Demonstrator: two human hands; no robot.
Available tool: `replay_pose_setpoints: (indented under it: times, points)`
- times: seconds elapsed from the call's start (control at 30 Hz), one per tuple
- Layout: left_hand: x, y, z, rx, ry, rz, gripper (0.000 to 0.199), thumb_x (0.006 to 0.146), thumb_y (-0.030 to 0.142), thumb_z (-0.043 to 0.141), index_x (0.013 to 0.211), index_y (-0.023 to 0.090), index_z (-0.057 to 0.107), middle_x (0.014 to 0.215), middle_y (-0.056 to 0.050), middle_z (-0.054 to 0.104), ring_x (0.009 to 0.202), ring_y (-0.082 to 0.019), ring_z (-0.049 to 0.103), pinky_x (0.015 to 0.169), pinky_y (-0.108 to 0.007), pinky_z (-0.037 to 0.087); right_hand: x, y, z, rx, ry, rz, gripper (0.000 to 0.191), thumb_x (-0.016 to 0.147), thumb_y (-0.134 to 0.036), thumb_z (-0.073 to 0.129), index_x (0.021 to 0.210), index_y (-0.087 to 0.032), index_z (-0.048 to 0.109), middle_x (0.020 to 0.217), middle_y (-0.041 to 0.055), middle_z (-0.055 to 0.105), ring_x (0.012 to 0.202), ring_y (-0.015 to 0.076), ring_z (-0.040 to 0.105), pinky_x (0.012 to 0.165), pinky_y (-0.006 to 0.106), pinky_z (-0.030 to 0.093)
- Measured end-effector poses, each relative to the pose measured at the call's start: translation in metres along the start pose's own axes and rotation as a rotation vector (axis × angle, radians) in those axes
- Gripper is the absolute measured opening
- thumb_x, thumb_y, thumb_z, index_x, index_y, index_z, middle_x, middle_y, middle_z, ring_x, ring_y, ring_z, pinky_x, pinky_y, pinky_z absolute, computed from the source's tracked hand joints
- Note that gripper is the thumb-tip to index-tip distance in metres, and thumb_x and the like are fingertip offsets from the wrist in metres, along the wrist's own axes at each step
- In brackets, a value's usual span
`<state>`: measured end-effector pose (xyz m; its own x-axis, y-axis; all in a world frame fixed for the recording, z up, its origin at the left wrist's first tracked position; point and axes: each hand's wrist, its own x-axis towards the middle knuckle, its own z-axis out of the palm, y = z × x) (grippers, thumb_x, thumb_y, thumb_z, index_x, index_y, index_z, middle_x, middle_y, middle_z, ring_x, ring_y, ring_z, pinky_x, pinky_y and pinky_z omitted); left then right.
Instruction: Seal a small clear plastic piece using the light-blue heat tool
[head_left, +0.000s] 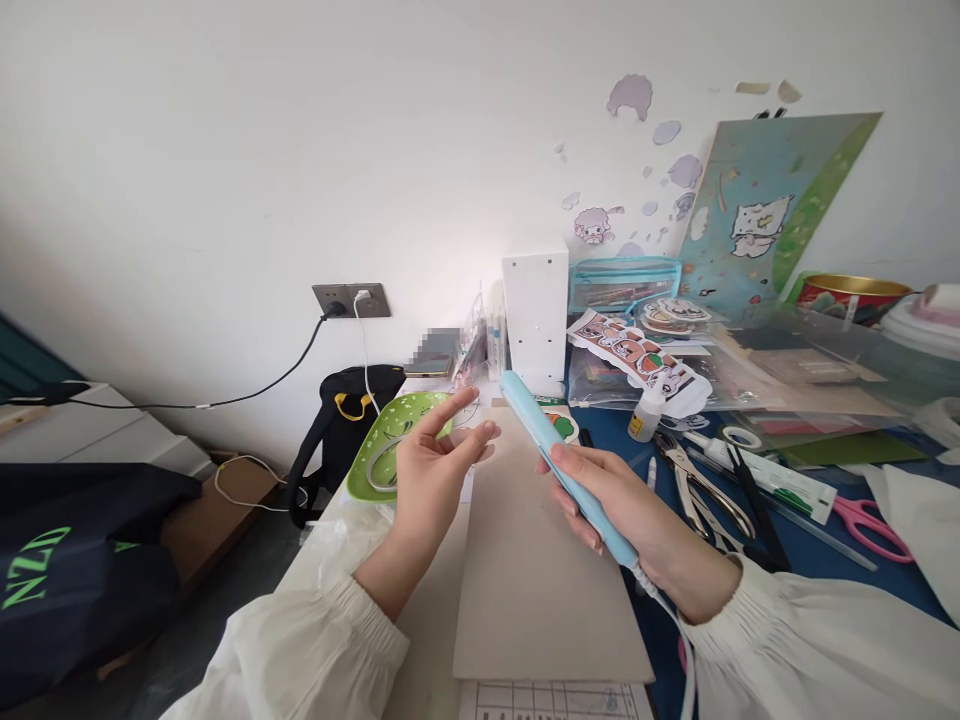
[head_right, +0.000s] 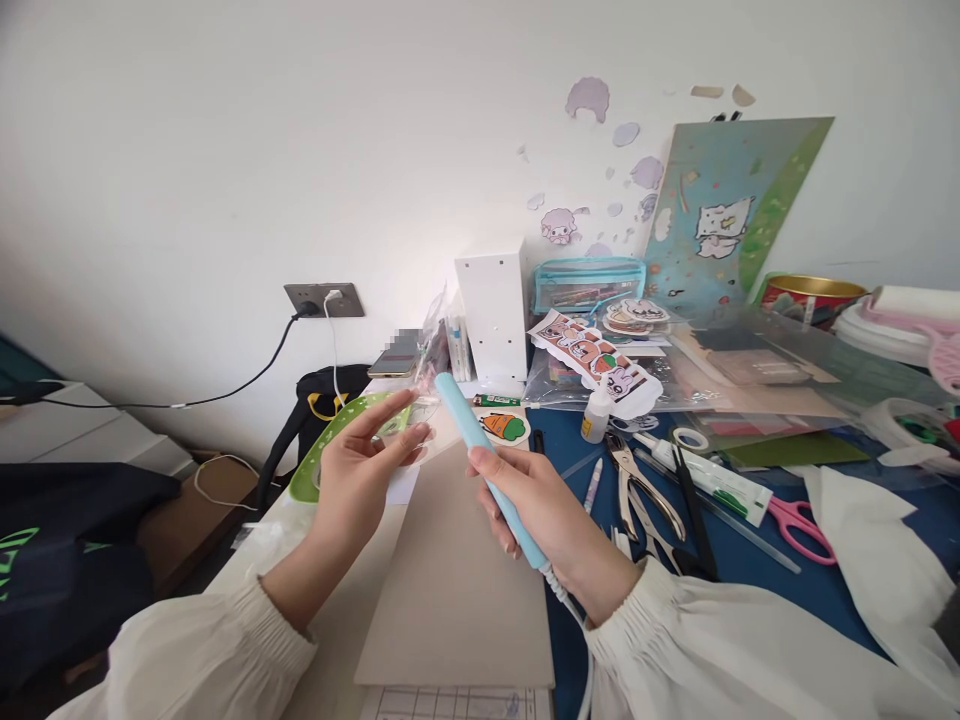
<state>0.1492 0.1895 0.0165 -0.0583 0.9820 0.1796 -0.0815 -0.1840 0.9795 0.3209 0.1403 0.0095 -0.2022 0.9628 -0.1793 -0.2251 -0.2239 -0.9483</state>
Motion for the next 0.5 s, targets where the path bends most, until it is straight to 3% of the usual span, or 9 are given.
replay_pose_setpoints:
  times: [0.27,0.5]
  points:
    - [-0.0011,0.0006,0.0006,-0.03,-0.004,0.007,0.051,0.064,0.031,0.08,0.113,0.02,0.067,0.077,-0.002,0.074,0.074,-0.019,0.07,0.069,-0.03,0.06,0.0007,0.001,0.0032,-0.046,0.047,-0.031,0.04,0.079,-0.058,0.06,0.078,-0.018,0.057,0.05,-0.0082,0.045,0.031,0.0052,0.038,0.031,0.018,0.029]
    - [-0.0037,-0.0006,0.0008,-0.02,0.011,0.038,0.047,0.067,0.03,0.079,0.112,0.023,0.068,0.074,0.0,0.073,0.076,-0.017,0.07,0.068,-0.025,0.058,0.0008,-0.0007,0.0036,-0.001,0.133,-0.015,0.044,0.078,-0.062,0.057,0.084,-0.019,0.056,0.053,-0.0082,0.044,0.033,0.0044,0.038,0.033,0.018,0.027]
